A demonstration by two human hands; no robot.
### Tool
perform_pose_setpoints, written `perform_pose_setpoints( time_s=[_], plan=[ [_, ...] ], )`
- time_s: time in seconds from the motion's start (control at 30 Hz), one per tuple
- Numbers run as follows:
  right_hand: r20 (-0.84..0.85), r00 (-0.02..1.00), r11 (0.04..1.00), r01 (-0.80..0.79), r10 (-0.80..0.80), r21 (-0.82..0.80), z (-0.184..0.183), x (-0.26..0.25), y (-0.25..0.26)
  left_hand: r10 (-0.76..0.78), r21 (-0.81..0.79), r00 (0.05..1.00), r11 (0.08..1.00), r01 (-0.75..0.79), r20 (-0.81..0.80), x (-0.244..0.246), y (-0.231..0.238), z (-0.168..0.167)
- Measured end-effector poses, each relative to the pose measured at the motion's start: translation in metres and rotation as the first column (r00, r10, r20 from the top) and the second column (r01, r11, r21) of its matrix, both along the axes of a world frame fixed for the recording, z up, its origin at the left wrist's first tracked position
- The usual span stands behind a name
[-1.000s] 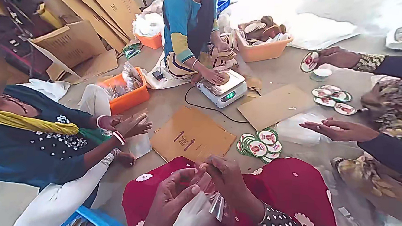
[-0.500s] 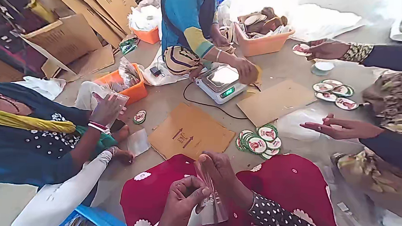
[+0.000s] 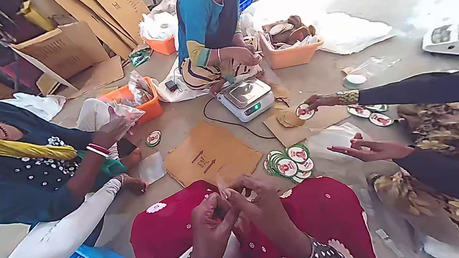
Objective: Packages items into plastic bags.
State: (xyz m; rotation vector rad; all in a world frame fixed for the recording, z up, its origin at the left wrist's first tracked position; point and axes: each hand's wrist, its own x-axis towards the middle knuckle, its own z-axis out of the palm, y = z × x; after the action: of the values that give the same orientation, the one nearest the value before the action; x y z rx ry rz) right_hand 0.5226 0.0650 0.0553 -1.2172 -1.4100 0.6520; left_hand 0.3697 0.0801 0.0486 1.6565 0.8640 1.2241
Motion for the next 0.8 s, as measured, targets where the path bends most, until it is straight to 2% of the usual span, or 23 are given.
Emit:
perform_pose_setpoints(
  time_s=[0.13, 0.23, 0.3, 0.4, 0.5, 0.63, 0.7, 0.8],
  plan=[
    [0.001, 0.994, 0.994, 0.108, -0.108, 0.021, -0.006, 0.011, -0.002, 0.089, -0.072, 0.995, 0.994, -0.087, 0.034, 0.001, 0.000, 0.000],
    [0.066, 0.980, 0.980, 0.182, -0.187, 0.078, -0.010, 0.022, -0.002, 0.227, 0.118, 0.972, 0.969, -0.219, -0.060, 0.002, 0.014, -0.004],
    [0.108, 0.971, 0.971, 0.201, -0.215, 0.131, -0.012, 0.021, -0.001, 0.251, 0.239, 0.965, 0.945, -0.225, -0.081, 0.011, 0.018, -0.005],
    [0.134, 0.960, 0.946, 0.205, -0.244, 0.253, -0.002, 0.013, -0.011, 0.268, 0.307, 0.958, 0.925, -0.225, -0.105, 0.028, 0.020, -0.003],
    [0.007, 0.993, 0.962, 0.113, -0.118, 0.247, 0.004, -0.006, -0.033, 0.248, 0.306, 0.960, 0.931, -0.199, -0.129, 0.033, 0.019, -0.006],
    [-0.190, 0.982, 0.999, -0.003, 0.009, 0.032, -0.003, -0.013, -0.049, 0.275, 0.317, 0.950, 0.923, -0.219, -0.145, 0.035, 0.019, -0.013],
    [-0.344, 0.936, 0.991, -0.105, 0.072, -0.080, 0.000, -0.012, -0.049, 0.273, 0.325, 0.949, 0.922, -0.210, -0.160, 0.036, 0.014, -0.016],
    [-0.601, 0.786, 0.932, -0.311, 0.143, -0.185, 0.004, -0.008, -0.034, 0.284, 0.394, 0.935, 0.900, -0.184, -0.214, 0.040, 0.000, -0.019]
  ],
)
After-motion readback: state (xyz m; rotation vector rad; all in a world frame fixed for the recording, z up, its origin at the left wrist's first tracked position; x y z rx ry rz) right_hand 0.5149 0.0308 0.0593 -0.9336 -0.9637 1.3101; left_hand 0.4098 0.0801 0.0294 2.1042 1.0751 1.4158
